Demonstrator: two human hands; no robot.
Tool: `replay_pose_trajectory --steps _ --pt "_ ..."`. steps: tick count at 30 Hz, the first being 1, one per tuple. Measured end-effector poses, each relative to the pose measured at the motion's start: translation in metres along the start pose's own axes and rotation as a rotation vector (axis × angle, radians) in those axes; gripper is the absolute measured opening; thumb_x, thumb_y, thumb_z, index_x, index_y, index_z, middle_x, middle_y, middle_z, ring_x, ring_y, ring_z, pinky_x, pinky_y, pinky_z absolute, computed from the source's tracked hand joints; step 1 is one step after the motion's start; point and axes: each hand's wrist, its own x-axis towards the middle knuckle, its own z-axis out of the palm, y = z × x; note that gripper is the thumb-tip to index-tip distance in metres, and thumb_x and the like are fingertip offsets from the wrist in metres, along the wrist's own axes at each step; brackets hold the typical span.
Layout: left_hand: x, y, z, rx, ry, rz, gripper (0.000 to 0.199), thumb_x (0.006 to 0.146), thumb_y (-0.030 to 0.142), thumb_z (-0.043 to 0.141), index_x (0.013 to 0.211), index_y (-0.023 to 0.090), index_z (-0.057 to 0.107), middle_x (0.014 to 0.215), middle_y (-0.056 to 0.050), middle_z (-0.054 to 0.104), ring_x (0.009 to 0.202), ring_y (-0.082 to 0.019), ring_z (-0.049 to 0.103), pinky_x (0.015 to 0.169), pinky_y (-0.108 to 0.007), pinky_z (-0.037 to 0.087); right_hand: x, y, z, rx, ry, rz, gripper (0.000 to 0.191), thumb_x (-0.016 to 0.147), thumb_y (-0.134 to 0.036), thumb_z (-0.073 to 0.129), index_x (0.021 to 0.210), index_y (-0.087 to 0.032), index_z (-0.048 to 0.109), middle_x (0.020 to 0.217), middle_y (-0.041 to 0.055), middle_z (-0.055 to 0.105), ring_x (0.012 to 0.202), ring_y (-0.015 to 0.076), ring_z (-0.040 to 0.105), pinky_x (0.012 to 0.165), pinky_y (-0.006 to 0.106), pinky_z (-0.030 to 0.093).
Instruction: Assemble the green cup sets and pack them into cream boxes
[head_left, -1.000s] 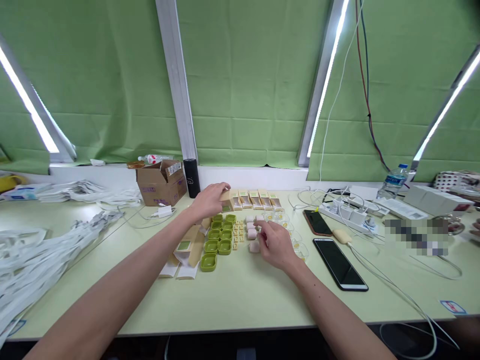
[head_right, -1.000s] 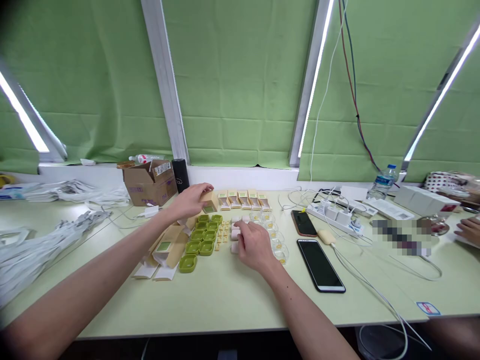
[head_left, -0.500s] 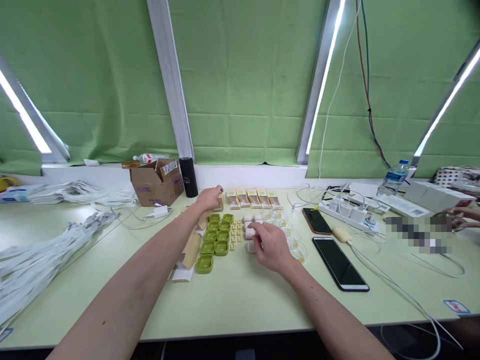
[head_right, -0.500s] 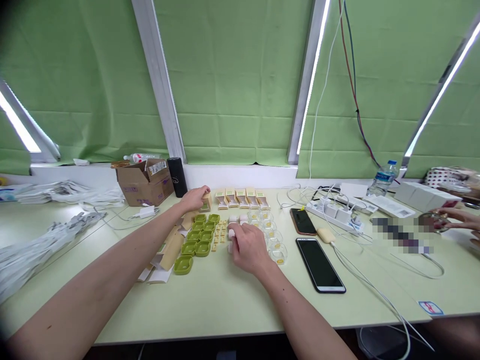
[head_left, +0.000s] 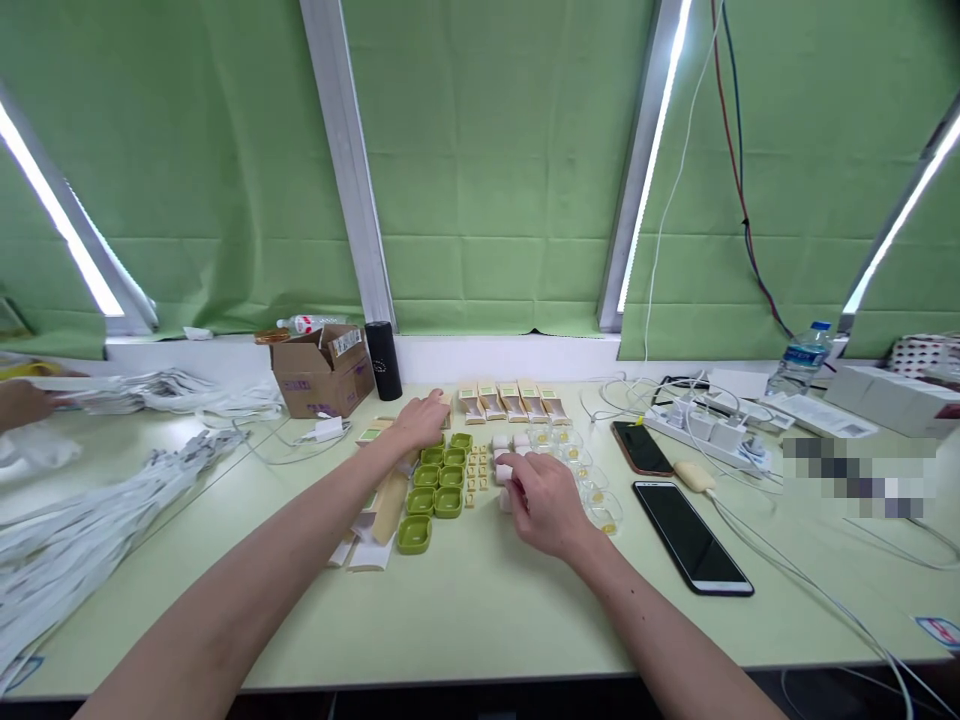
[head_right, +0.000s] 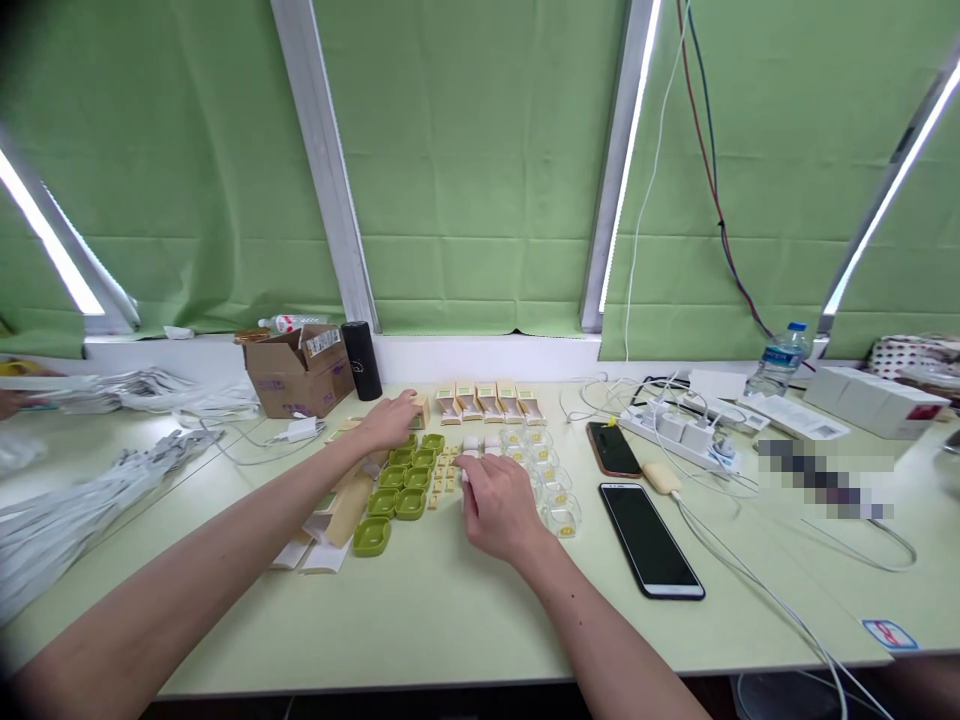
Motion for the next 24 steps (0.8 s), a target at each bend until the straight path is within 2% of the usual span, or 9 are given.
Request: replay_pose_trajectory --steps 2,5,10,13,16,24 --pt "0.001 0.003 0.004 -0.003 -0.042 0.006 0.037 0.076 0.009 0.064 0.11 0.019 0.071 0.14 -0.015 0.055 0.102 -0.028 0.071 0.098 -0.042 0.055 0.0 0.0 0.0 -0.004 0.001 -0.01 0.032 0.089 -0.013 0.054 0.119 -0.019 0.063 0.086 0.0053 0.069 0.076 0.0213 0.06 0.07 0.032 0.037" --pt "0.009 0.005 0.011 -0.022 -0.079 -0.008 0.041 0.079 0.013 0.062 0.119 0.019 0.068 0.146 -0.018 0.053 0.109 -0.03 0.071 0.096 -0.042 0.057 0.0 0.001 0.001 -0.002 -0.004 -0.016 0.032 0.088 -0.012 0.055 0.118 -0.02 0.063 0.085 0.0043 0.069 0.075 0.0208 0.06 0.07 0.032 0.037" --pt "0.027 0.001 0.022 -0.056 -0.108 -0.058 0.064 0.081 0.016 0.06 0.146 0.018 0.053 0.167 -0.02 0.034 0.132 -0.033 0.062 0.101 -0.04 0.056 -0.001 0.003 0.006 -0.001 -0.021 -0.002 0.034 0.087 -0.012 0.055 0.119 -0.02 0.062 0.085 0.0042 0.069 0.075 0.0207 0.06 0.071 0.032 0.037" --pt "0.038 -0.003 0.027 -0.067 -0.117 -0.091 0.076 0.081 0.016 0.06 0.154 0.017 0.044 0.174 -0.021 0.022 0.134 -0.036 0.061 0.102 -0.042 0.055 -0.001 0.003 0.006 0.003 -0.025 0.004 0.034 0.087 -0.012 0.054 0.119 -0.02 0.061 0.085 0.0041 0.069 0.074 0.0209 0.059 0.071 0.032 0.037" --pt "0.047 -0.005 0.031 -0.073 -0.11 -0.116 0.085 0.078 0.018 0.062 0.16 0.016 0.037 0.175 -0.022 0.018 0.134 -0.038 0.061 0.102 -0.045 0.054 0.0 0.002 0.005 0.011 -0.028 0.006 0.032 0.087 -0.012 0.054 0.118 -0.02 0.062 0.084 0.0041 0.069 0.074 0.0211 0.059 0.071 0.032 0.037" --pt "0.061 -0.012 0.037 -0.072 -0.099 -0.162 0.08 0.079 0.026 0.066 0.156 0.022 0.044 0.174 -0.021 0.02 0.131 -0.039 0.062 0.113 -0.054 0.044 0.001 0.001 0.005 -0.011 -0.043 -0.007 0.032 0.086 -0.011 0.056 0.117 -0.02 0.062 0.084 0.0039 0.069 0.074 0.0207 0.06 0.07 0.032 0.036"
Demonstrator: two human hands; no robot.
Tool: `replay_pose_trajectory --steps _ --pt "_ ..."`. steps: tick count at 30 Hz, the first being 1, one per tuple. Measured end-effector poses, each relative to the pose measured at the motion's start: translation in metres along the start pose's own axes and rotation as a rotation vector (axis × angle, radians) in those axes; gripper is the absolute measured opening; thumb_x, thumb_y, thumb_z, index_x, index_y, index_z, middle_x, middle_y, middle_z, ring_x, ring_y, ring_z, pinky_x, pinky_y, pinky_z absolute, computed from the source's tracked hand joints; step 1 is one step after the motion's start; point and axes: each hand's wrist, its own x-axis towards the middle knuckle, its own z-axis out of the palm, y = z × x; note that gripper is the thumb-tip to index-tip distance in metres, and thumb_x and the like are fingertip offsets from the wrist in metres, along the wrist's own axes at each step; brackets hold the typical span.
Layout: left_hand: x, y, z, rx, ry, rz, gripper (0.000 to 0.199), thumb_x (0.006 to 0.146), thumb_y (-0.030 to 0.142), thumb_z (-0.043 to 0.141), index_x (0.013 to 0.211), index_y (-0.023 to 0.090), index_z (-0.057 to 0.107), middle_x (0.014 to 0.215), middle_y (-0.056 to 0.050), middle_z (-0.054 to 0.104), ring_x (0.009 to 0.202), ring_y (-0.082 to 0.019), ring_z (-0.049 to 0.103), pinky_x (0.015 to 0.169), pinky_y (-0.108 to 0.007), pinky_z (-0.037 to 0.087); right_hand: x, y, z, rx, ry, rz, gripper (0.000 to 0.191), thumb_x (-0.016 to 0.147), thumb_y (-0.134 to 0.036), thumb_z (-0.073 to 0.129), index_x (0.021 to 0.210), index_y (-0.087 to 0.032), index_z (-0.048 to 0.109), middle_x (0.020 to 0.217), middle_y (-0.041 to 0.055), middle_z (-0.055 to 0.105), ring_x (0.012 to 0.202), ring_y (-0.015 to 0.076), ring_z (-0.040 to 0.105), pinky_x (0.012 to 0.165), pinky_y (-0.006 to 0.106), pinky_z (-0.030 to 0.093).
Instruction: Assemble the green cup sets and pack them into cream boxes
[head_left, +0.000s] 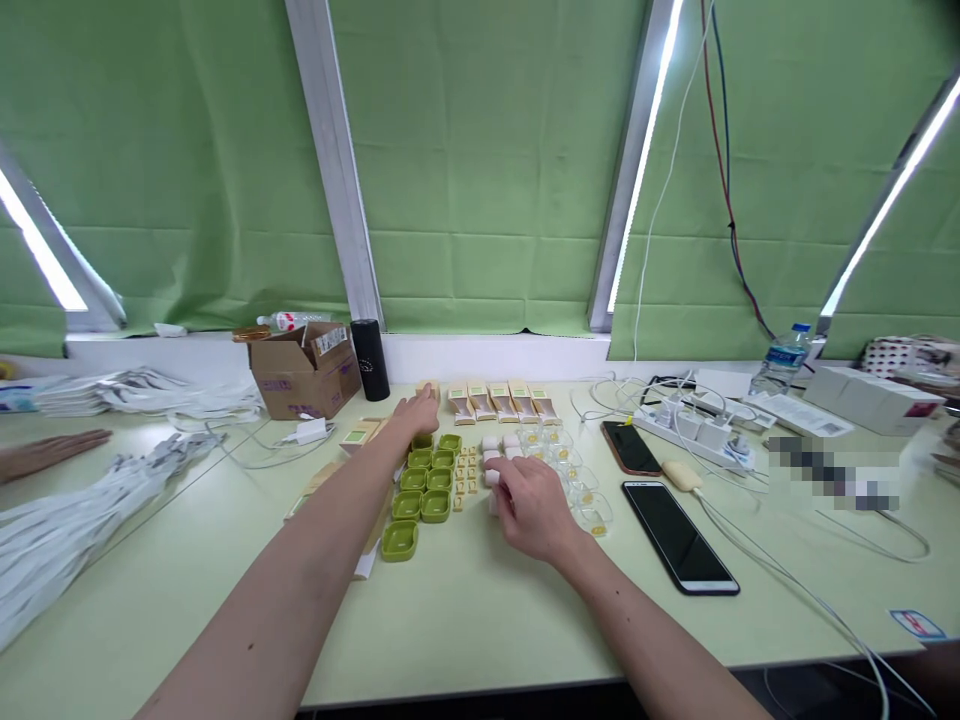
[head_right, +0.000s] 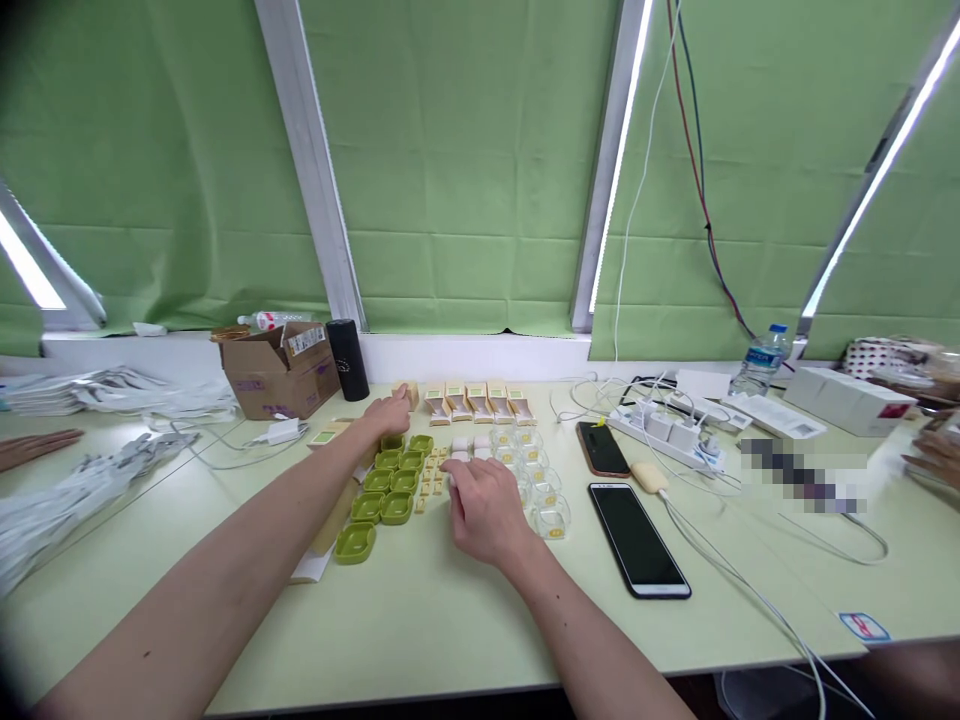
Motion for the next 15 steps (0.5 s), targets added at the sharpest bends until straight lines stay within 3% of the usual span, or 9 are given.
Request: replay_pose_trajectory --steps 5,10,13,15 --pt "-0.004 0.004 -0.004 -0.007 -0.001 -0.017 0.077 0.079 0.027 0.067 0.154 0.021 0.046 0.175 -0.021 0.016 0.129 -0.039 0.063 0.108 -0.052 0.048 0.0 0.0 0.001 0.0 -0.007 -0.007 0.031 0.086 -0.01 0.055 0.115 -0.02 0.062 0.085 0.0042 0.07 0.075 0.0215 0.061 0.07 0.032 0.034" --pt "-0.022 0.003 -0.017 -0.018 0.04 0.003 0.046 0.085 0.023 0.061 0.13 0.017 0.065 0.176 -0.017 0.016 0.111 -0.033 0.072 0.099 -0.046 0.053 0.0 -0.001 -0.002 0.013 0.007 -0.018 0.031 0.087 -0.01 0.054 0.116 -0.02 0.061 0.087 0.005 0.071 0.077 0.0215 0.061 0.072 0.033 0.034" --pt "-0.047 -0.003 -0.028 -0.028 0.155 0.039 0.038 0.092 0.023 0.053 0.126 0.017 0.067 0.173 -0.015 0.027 0.12 -0.033 0.068 0.106 -0.05 0.049 -0.001 -0.002 -0.003 0.017 0.011 -0.025 0.03 0.088 -0.01 0.053 0.114 -0.02 0.061 0.086 0.0052 0.071 0.076 0.0213 0.06 0.071 0.033 0.033" --pt "-0.072 -0.008 -0.036 -0.034 0.238 0.062 0.04 0.096 0.023 0.047 0.131 0.02 0.066 0.163 -0.013 0.047 0.129 -0.033 0.062 0.111 -0.05 0.045 -0.001 -0.003 -0.002 0.02 0.011 -0.03 0.03 0.087 -0.009 0.052 0.114 -0.02 0.061 0.086 0.005 0.071 0.076 0.0211 0.06 0.071 0.033 0.033"
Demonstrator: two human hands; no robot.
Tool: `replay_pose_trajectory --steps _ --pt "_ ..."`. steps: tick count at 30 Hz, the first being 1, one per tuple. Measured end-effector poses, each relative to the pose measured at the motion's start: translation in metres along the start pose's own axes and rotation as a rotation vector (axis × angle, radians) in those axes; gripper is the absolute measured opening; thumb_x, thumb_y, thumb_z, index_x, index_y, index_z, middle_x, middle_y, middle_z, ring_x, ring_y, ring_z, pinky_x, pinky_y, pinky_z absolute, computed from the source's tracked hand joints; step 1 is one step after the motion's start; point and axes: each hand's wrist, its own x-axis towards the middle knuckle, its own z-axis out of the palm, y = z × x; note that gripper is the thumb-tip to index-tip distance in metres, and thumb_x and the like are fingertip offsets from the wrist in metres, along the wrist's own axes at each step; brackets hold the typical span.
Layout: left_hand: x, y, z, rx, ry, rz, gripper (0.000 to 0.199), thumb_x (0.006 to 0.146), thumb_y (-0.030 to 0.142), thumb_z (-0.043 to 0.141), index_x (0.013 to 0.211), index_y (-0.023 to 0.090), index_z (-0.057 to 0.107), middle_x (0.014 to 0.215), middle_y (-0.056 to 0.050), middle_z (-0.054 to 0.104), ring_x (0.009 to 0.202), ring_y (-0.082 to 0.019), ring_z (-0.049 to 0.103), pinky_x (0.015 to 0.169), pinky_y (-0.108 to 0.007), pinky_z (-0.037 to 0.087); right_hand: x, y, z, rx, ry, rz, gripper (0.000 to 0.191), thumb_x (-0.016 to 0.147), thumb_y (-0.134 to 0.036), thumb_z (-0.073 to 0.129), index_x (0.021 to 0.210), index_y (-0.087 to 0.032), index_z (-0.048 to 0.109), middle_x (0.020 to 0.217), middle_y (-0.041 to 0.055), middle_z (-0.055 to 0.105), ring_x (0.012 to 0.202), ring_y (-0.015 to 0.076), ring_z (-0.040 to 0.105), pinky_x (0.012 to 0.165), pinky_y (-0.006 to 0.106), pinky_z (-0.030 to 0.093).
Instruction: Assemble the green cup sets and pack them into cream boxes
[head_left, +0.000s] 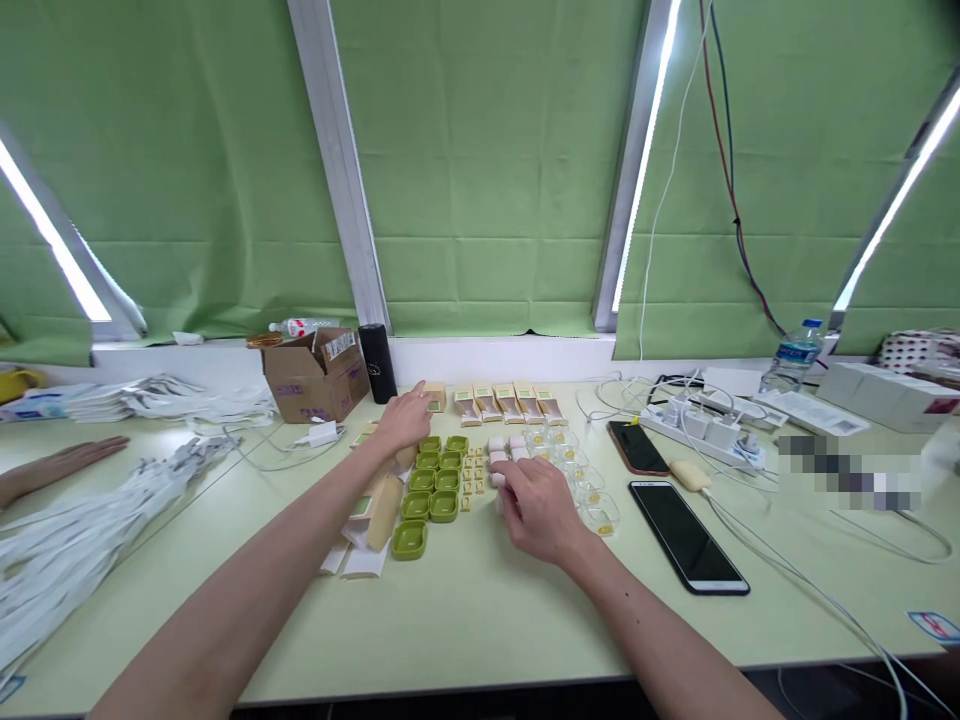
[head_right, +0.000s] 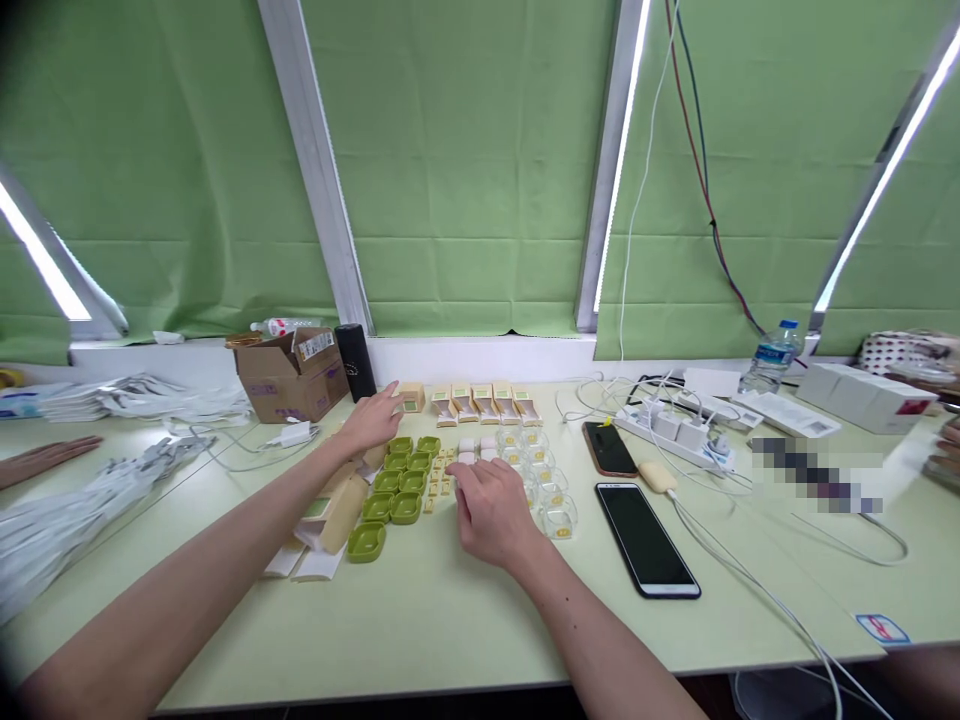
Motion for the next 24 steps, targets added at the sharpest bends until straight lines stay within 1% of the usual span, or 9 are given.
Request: replay_pose_trajectory --steps 2,3,4,6,8,12,15,18,24 --pt "-0.03 -0.002 -0.013 -0.011 0.054 0.016 0.04 0.098 0.024 0.045 0.131 0.022 0.067 0.142 -0.01 0.068 0.129 -0.031 0.06 0.111 -0.047 0.045 0.0 -0.001 0.001 0.002 -0.001 -0.009 0.03 0.087 -0.009 0.052 0.114 -0.02 0.061 0.086 0.0048 0.071 0.076 0.0209 0.059 0.072 0.033 0.033" --pt "-0.047 -0.002 -0.019 -0.029 0.087 0.037 0.038 0.099 0.025 0.044 0.128 0.023 0.069 0.13 -0.009 0.075 0.125 -0.03 0.062 0.109 -0.045 0.046 0.0 -0.002 0.001 0.001 -0.002 -0.013 0.03 0.087 -0.009 0.052 0.113 -0.019 0.061 0.085 0.0046 0.07 0.075 0.0208 0.059 0.071 0.033 0.033" --pt "-0.065 -0.001 -0.024 -0.091 0.167 0.082 0.035 0.1 0.027 0.045 0.121 0.022 0.073 0.119 -0.009 0.078 0.12 -0.03 0.063 0.106 -0.045 0.048 0.0 -0.002 0.002 0.001 -0.004 -0.017 0.029 0.087 -0.009 0.053 0.113 -0.019 0.062 0.084 0.0045 0.07 0.075 0.0206 0.058 0.071 0.033 0.033" --pt "-0.101 0.002 -0.031 -0.189 0.267 0.158 0.029 0.099 0.028 0.048 0.106 0.022 0.076 0.103 -0.009 0.079 0.11 -0.03 0.063 0.098 -0.046 0.05 -0.001 -0.003 0.003 0.0 -0.004 -0.022 0.027 0.087 -0.009 0.053 0.111 -0.019 0.062 0.083 0.0042 0.069 0.074 0.0204 0.058 0.071 0.033 0.032" --pt "-0.135 0.006 -0.031 -0.235 0.295 0.211 0.024 0.097 0.028 0.053 0.1 0.022 0.076 0.096 -0.009 0.077 0.104 -0.03 0.062 0.094 -0.046 0.05 -0.001 -0.003 0.004 0.001 -0.001 -0.024 0.026 0.087 -0.01 0.053 0.11 -0.019 0.062 0.083 0.004 0.069 0.074 0.0204 0.058 0.071 0.033 0.033" --pt "-0.184 0.015 -0.021 -0.21 0.219 0.292 0.021 0.097 0.024 0.055 0.094 0.02 0.076 0.09 -0.009 0.074 0.096 -0.029 0.058 0.087 -0.046 0.047 -0.004 -0.002 0.008 0.02 0.021 -0.03 0.025 0.088 -0.009 0.053 0.109 -0.019 0.063 0.083 0.0041 0.07 0.073 0.0201 0.058 0.071 0.032 0.033" --pt "-0.204 0.02 -0.012 -0.156 0.191 0.314 0.016 0.096 0.021 0.059 0.094 0.02 0.075 0.086 -0.008 0.07 0.094 -0.029 0.055 0.081 -0.044 0.044 -0.005 -0.002 0.01 0.036 0.037 -0.036 0.024 0.088 -0.009 0.054 0.108 -0.019 0.063 0.083 0.0042 0.071 0.073 0.0202 0.059 0.071 0.032 0.034" --pt "-0.212 0.022 -0.004 -0.115 0.209 0.334 0.01 0.092 0.016 0.064 0.087 0.021 0.072 0.083 -0.007 0.068 0.093 -0.029 0.054 0.08 -0.042 0.041 -0.005 -0.001 0.01 0.044 0.05 -0.036 0.024 0.088 -0.008 0.054 0.106 -0.02 0.063 0.083 0.004 0.071 0.073 0.0204 0.06 0.071 0.032 0.035" --pt "-0.213 0.026 0.006 -0.079 0.289 0.394 0.024 0.09 0.007 0.062 0.07 0.02 0.061 0.076 -0.006 0.065 0.084 -0.026 0.051 0.073 -0.039 0.035 -0.004 0.001 0.01 0.056 0.062 -0.03 0.018 0.088 -0.01 0.055 0.101 -0.02 0.064 0.08 0.0038 0.069 0.07 0.0199 0.058 0.069 0.033 0.035"
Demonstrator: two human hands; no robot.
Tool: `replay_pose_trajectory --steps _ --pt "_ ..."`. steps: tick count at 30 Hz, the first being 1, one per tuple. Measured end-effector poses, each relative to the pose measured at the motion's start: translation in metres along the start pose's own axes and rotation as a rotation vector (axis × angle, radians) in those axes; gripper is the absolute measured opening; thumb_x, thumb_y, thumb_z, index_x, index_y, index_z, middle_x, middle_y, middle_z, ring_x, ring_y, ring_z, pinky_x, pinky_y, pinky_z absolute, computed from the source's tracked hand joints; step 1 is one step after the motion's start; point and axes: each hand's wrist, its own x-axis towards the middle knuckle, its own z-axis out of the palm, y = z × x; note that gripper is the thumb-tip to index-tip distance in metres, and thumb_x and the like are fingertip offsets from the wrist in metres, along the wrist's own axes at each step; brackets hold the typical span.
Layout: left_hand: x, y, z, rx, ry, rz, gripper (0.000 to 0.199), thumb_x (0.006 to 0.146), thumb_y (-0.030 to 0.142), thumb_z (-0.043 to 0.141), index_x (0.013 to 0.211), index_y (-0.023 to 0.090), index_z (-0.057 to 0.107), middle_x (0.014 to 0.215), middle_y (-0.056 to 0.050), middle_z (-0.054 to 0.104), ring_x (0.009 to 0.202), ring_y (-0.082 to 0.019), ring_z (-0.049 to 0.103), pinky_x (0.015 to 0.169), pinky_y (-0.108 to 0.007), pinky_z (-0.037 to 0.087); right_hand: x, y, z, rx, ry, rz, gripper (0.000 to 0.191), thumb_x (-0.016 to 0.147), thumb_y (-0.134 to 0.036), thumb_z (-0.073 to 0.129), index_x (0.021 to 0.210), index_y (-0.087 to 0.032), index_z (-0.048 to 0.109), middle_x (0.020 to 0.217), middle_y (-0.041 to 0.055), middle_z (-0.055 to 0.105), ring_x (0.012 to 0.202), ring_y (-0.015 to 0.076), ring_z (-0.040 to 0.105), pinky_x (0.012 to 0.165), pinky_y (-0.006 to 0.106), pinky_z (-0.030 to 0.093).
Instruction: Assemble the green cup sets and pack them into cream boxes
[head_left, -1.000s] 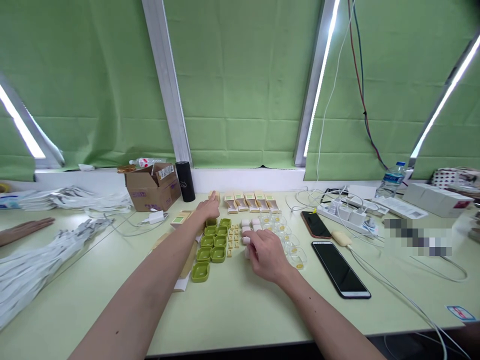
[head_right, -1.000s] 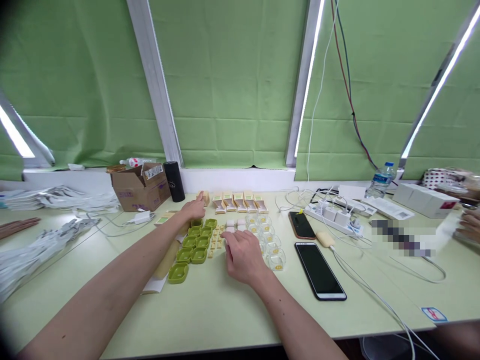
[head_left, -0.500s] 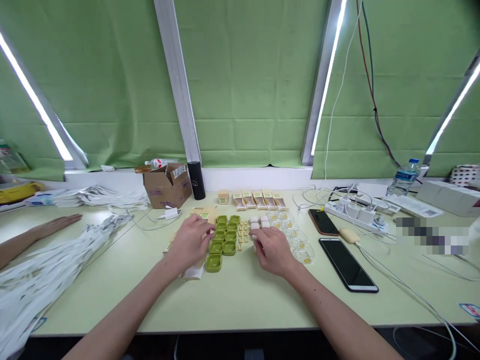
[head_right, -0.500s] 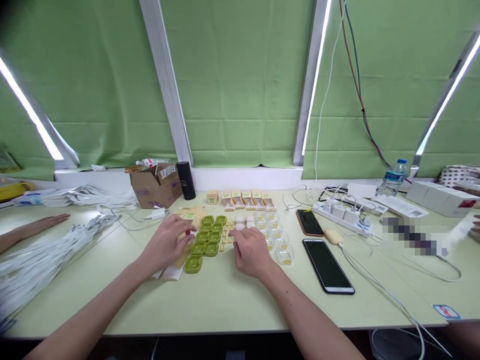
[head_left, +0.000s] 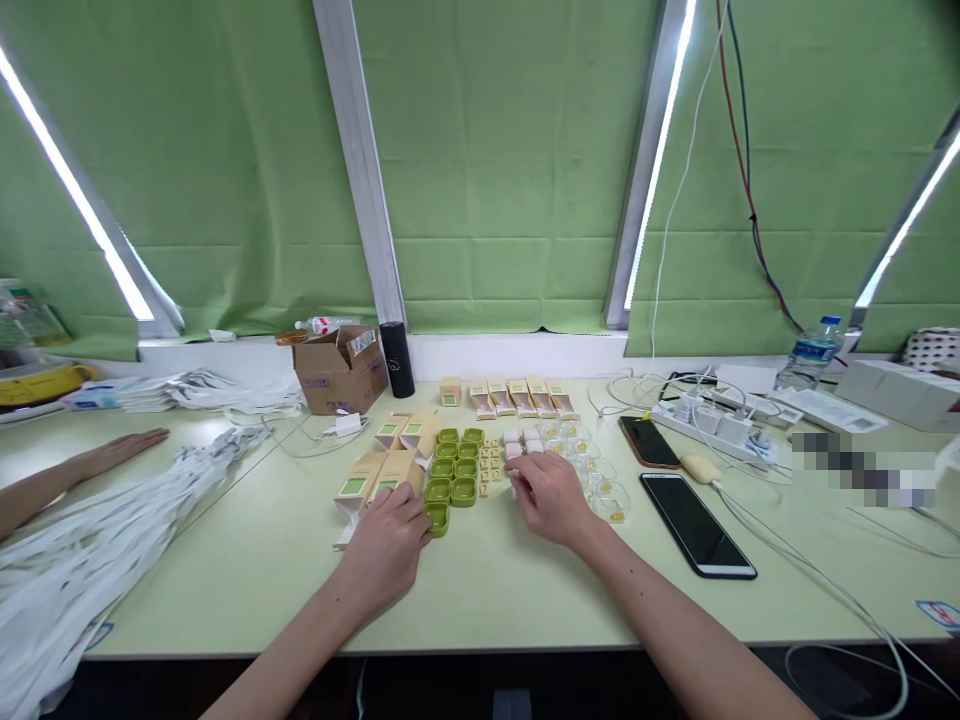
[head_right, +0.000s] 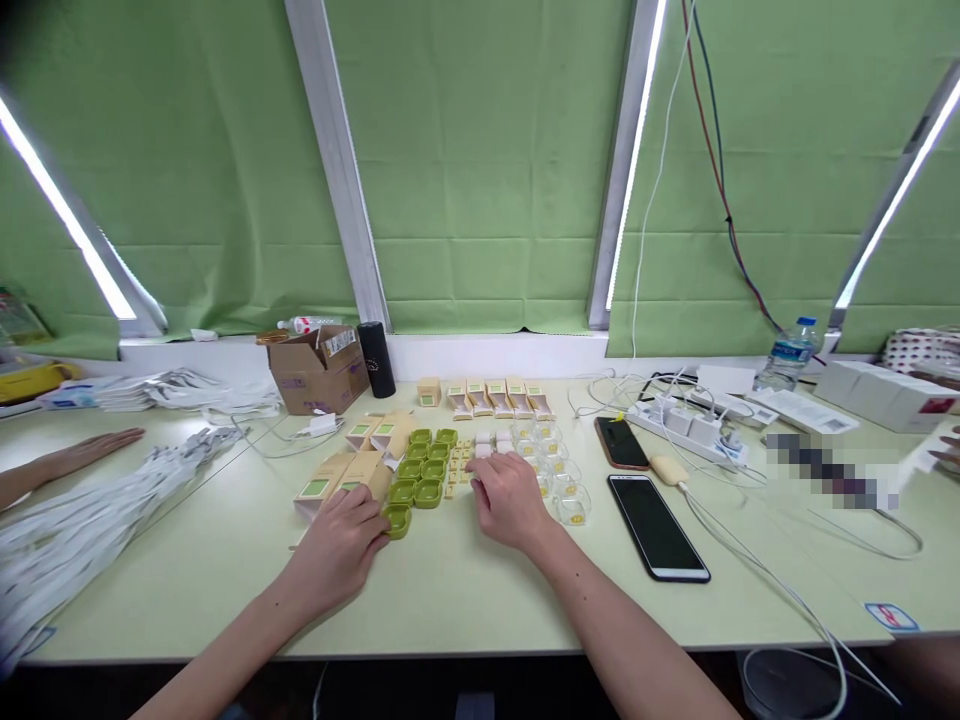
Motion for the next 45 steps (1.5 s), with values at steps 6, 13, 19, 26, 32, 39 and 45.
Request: replay_pose_trajectory --steps 6,13,19,26,32,39,45 --pt "0.018 0.013 -0.002 0.052 0.131 0.133 0.022 0.094 0.005 0.056 0.077 0.018 0.061 0.077 -0.006 0.062 0.085 -0.025 0.049 0.074 -0.038 0.035 0.0 -0.001 -0.002 0.035 0.018 -0.02 0.016 0.089 -0.012 0.057 0.101 -0.021 0.063 0.083 0.0045 0.07 0.074 0.0213 0.059 0.07 0.034 0.038" --pt "0.071 0.022 0.002 0.042 0.283 0.244 0.022 0.094 0.004 0.053 0.086 0.019 0.067 0.081 -0.007 0.062 0.088 -0.025 0.051 0.078 -0.04 0.041 0.002 -0.002 -0.006 0.119 0.038 -0.044 0.044 0.092 -0.022 0.063 0.134 -0.02 0.053 0.103 0.0088 0.072 0.089 0.0269 0.064 0.077 0.04 0.048" --pt "0.099 0.016 0.017 -0.036 0.387 0.325 0.019 0.092 0.005 0.056 0.094 0.019 0.069 0.085 -0.007 0.065 0.096 -0.026 0.053 0.085 -0.042 0.045 0.005 0.004 -0.006 0.151 0.113 0.024 0.042 0.096 -0.024 0.06 0.137 -0.023 0.051 0.113 0.0114 0.071 0.098 0.0293 0.066 0.082 0.045 0.054" --pt "0.091 0.016 0.035 -0.172 0.544 0.239 0.017 0.093 0.01 0.064 0.099 0.023 0.071 0.095 -0.007 0.066 0.101 -0.026 0.051 0.091 -0.044 0.046 0.006 0.001 -0.005 0.157 0.124 0.023 0.042 0.096 -0.02 0.059 0.137 -0.024 0.052 0.116 0.0114 0.071 0.102 0.0293 0.067 0.084 0.045 0.056" --pt "0.087 0.017 0.039 -0.27 0.552 0.159 0.014 0.097 0.013 0.062 0.103 0.022 0.07 0.112 -0.01 0.067 0.112 -0.027 0.051 0.096 -0.047 0.049 0.005 0.003 -0.004 0.188 0.15 0.013 0.041 0.093 -0.016 0.06 0.133 -0.024 0.055 0.112 0.0101 0.073 0.097 0.0273 0.068 0.08 0.042 0.057" --pt "0.088 0.011 0.048 -0.403 0.538 0.12 0.016 0.102 0.017 0.055 0.114 0.022 0.065 0.118 -0.011 0.072 0.115 -0.026 0.059 0.098 -0.05 0.052 0.003 0.005 0.004 0.306 0.163 0.14 0.027 0.097 -0.02 0.059 0.123 -0.024 0.063 0.097 0.0078 0.074 0.086 0.0245 0.069 0.078 0.04 0.056" --pt "0.088 0.014 0.047 -0.446 0.583 0.11 0.026 0.102 0.024 0.06 0.127 0.021 0.06 0.119 -0.012 0.072 0.115 -0.028 0.06 0.1 -0.05 0.053 0.006 -0.001 0.005 0.583 0.145 0.357 0.02 0.092 -0.024 0.067 0.112 -0.024 0.068 0.099 0.0059 0.08 0.084 0.0229 0.075 0.074 0.036 0.055"
